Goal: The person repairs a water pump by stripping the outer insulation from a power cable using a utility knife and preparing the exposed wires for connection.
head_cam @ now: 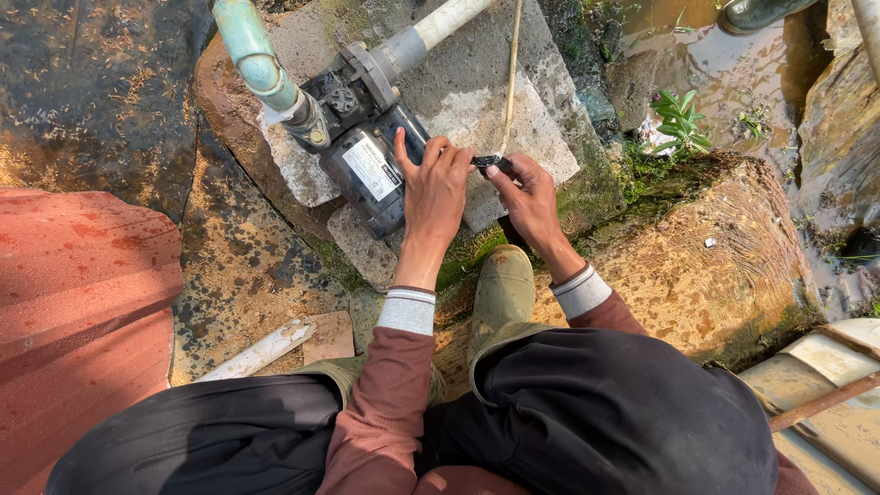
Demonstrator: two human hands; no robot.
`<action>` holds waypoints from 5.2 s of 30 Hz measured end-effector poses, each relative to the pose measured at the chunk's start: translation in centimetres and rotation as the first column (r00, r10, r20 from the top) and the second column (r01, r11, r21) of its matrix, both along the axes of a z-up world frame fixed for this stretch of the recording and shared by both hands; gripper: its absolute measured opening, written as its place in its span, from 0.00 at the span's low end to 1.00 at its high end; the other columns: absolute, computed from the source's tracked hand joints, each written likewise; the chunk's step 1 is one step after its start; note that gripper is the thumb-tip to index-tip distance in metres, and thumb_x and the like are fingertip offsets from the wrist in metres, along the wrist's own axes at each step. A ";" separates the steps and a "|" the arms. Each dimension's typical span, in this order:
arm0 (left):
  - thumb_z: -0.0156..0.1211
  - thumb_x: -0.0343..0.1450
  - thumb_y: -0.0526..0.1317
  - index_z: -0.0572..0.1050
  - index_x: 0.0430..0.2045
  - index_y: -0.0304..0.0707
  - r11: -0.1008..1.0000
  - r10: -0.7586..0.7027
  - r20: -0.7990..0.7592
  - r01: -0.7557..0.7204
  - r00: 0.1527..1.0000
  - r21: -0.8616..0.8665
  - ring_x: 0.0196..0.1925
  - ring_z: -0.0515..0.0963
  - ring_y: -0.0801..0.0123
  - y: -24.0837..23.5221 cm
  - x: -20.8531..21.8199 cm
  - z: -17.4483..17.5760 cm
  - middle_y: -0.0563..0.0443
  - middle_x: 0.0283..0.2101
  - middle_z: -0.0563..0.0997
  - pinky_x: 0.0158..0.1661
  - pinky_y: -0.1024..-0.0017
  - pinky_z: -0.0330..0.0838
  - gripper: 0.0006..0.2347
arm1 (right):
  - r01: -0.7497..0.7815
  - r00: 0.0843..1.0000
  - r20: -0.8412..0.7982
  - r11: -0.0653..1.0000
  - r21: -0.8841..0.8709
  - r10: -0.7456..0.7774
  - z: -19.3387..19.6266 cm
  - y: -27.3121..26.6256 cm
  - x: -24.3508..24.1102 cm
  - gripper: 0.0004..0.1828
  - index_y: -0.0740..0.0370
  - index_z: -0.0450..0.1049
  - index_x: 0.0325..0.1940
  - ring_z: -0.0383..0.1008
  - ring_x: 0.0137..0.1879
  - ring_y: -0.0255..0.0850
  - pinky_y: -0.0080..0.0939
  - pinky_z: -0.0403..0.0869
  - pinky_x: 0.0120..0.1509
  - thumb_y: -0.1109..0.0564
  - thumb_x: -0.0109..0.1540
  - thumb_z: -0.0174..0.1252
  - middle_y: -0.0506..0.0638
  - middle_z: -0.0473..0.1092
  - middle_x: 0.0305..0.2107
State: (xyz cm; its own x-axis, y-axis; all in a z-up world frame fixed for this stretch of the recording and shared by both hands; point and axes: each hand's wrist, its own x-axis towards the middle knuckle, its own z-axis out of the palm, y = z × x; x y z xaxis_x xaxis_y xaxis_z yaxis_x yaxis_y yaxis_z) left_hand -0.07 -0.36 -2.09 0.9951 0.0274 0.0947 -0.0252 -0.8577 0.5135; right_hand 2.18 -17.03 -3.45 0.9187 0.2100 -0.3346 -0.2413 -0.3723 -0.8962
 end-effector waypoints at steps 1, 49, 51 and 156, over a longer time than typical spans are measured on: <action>0.64 0.69 0.34 0.82 0.43 0.39 1.000 -0.014 -0.001 0.014 1.000 0.018 0.55 0.77 0.64 0.1 0.0 -0.1 0.55 0.40 0.85 0.72 0.36 0.35 0.09 | -0.012 0.999 0.032 1.000 -0.011 0.013 0.3 0.0 -0.1 0.12 0.64 0.75 0.36 0.65 0.28 0.28 0.33 0.65 0.30 0.53 0.68 0.63 0.42 0.65 0.25; 0.45 0.79 0.45 0.63 0.33 0.37 0.199 -0.229 -0.738 -0.712 0.635 -0.674 0.14 0.60 0.80 -5.3 12.5 -8.6 0.60 0.17 0.62 0.15 0.76 0.58 0.11 | 0.128 0.988 0.088 0.992 0.001 -0.127 1.0 0.0 -0.6 0.18 0.72 0.67 0.31 0.55 0.30 0.33 0.39 0.58 0.34 0.56 0.70 0.61 0.47 0.57 0.24; 0.46 0.79 0.46 0.63 0.31 0.38 0.212 -0.228 -0.727 -0.696 0.648 -0.687 0.14 0.57 0.80 -5.4 12.6 -8.4 0.60 0.17 0.61 0.14 0.76 0.55 0.12 | 0.099 0.988 0.117 0.995 -0.008 -0.098 1.0 -0.3 -0.6 0.15 0.71 0.71 0.33 0.57 0.29 0.33 0.38 0.59 0.34 0.57 0.69 0.60 0.46 0.59 0.24; 0.68 0.70 0.36 0.81 0.37 0.37 0.997 -0.030 -0.134 0.038 0.991 0.060 0.74 0.61 0.53 0.3 1.2 2.5 0.52 0.55 0.77 0.72 0.32 0.29 0.05 | 0.435 0.900 -0.256 0.749 0.500 -0.352 -3.1 2.0 -0.3 0.10 0.72 0.77 0.50 0.81 0.36 0.39 0.36 0.78 0.37 0.61 0.68 0.61 0.54 0.78 0.34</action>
State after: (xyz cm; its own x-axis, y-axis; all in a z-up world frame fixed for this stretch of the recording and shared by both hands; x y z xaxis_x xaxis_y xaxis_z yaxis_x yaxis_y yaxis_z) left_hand 1.09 -0.11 0.44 0.9992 -0.0086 -0.0383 0.0100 -0.8881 0.4595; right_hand 1.89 -15.05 -6.57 0.9131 0.0218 -0.4071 -0.3934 0.3093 -0.8658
